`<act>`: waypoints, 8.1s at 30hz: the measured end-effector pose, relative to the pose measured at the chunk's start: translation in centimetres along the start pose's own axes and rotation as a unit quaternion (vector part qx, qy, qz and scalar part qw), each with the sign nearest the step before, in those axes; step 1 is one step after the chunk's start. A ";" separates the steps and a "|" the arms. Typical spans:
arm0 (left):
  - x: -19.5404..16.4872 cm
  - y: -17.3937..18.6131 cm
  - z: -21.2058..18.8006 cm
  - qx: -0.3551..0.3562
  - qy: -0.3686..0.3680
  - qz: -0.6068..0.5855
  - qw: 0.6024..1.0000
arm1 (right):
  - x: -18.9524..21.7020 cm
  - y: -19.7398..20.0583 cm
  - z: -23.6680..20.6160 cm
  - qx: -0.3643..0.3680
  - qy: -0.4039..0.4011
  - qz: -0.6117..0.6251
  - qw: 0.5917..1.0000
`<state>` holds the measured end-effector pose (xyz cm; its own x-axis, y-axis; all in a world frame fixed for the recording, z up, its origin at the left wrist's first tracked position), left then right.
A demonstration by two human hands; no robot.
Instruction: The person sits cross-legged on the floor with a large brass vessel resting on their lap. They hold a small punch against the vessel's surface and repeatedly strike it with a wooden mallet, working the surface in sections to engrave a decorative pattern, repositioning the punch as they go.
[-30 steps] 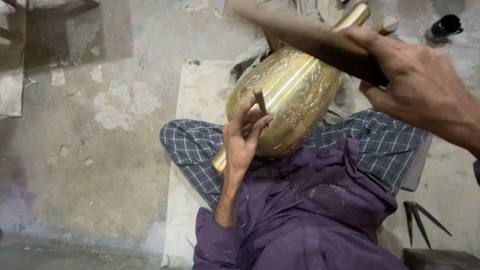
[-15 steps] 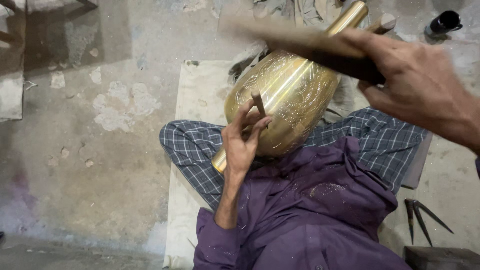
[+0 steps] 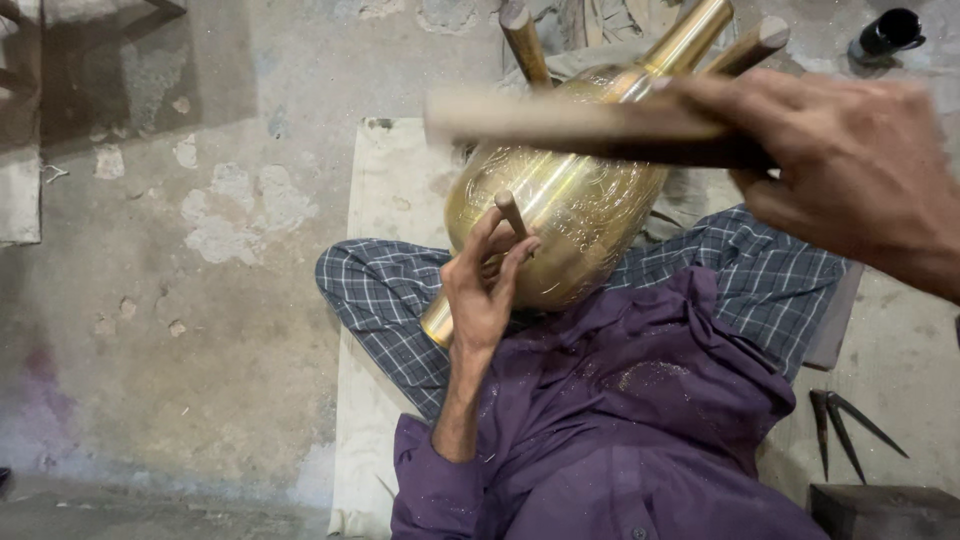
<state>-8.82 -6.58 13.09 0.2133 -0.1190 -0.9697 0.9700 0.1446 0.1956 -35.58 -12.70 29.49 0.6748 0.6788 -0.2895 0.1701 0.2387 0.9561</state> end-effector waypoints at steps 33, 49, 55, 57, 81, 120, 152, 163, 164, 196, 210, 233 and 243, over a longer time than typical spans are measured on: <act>0.3 -0.2 -0.9 -0.011 0.006 -0.002 1.000 | 2.0 0.6 0.7 -0.002 0.034 0.010 0.999; 0.1 -0.3 -1.4 -0.015 -0.024 0.006 1.000 | 2.7 -0.8 -0.3 0.017 0.006 0.092 0.996; 0.2 -0.5 -1.6 -0.025 -0.041 0.023 0.999 | 3.1 -0.4 -0.5 -0.011 0.022 0.041 0.999; 0.2 -0.5 -1.7 -0.026 -0.030 0.032 0.999 | 3.1 -0.7 -0.6 0.003 0.016 0.049 0.999; 0.8 -0.6 -2.6 -0.010 -0.049 0.060 0.997 | 3.3 -2.9 -2.6 -0.056 0.005 0.164 0.985; 2.2 -0.6 -3.0 0.041 -0.056 0.061 0.996 | 3.6 -5.7 -5.7 -0.089 -0.033 0.134 0.986; 2.1 -0.2 -3.4 0.043 -0.108 0.076 0.990 | 3.9 -6.9 -6.6 -0.221 -0.069 0.354 0.906; 1.7 -0.2 -3.3 0.053 -0.121 0.127 0.983 | 4.7 -8.2 -6.8 -0.144 -0.037 0.174 0.974; 1.8 -0.1 -3.4 0.055 -0.114 0.145 0.981 | 5.0 -8.2 -6.8 -0.119 -0.018 0.066 0.991; 6.4 8.4 4.4 -0.207 0.052 -0.097 0.972 | 12.5 -20.1 -11.0 -0.129 -0.316 0.762 0.550; 16.5 5.6 10.1 0.069 0.323 -0.098 0.939 | 20.2 -24.6 -7.4 -0.268 -0.270 0.896 0.229; 16.7 6.9 10.1 0.011 0.245 0.173 0.954 | 17.1 -19.9 -9.9 -0.201 -0.282 0.884 0.313; 3.5 8.2 9.5 0.114 0.183 -0.039 0.976 | 12.2 -16.9 -15.8 -0.286 -0.266 0.599 0.699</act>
<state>0.95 -15.15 12.65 0.1218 0.2430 -0.9623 0.9913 -0.0783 0.1056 -41.51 2.53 9.12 0.2857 0.3115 0.9063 -0.9578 0.0627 0.2804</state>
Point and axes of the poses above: each hand's wrist, its own z-axis towards the middle knuckle, its own y-axis out of the back of the hand, x = y × z, the point moved 4 cm from there along z, towards the middle knuckle, and after that the axes turned 11 degrees about y, right-handed, at the moved point
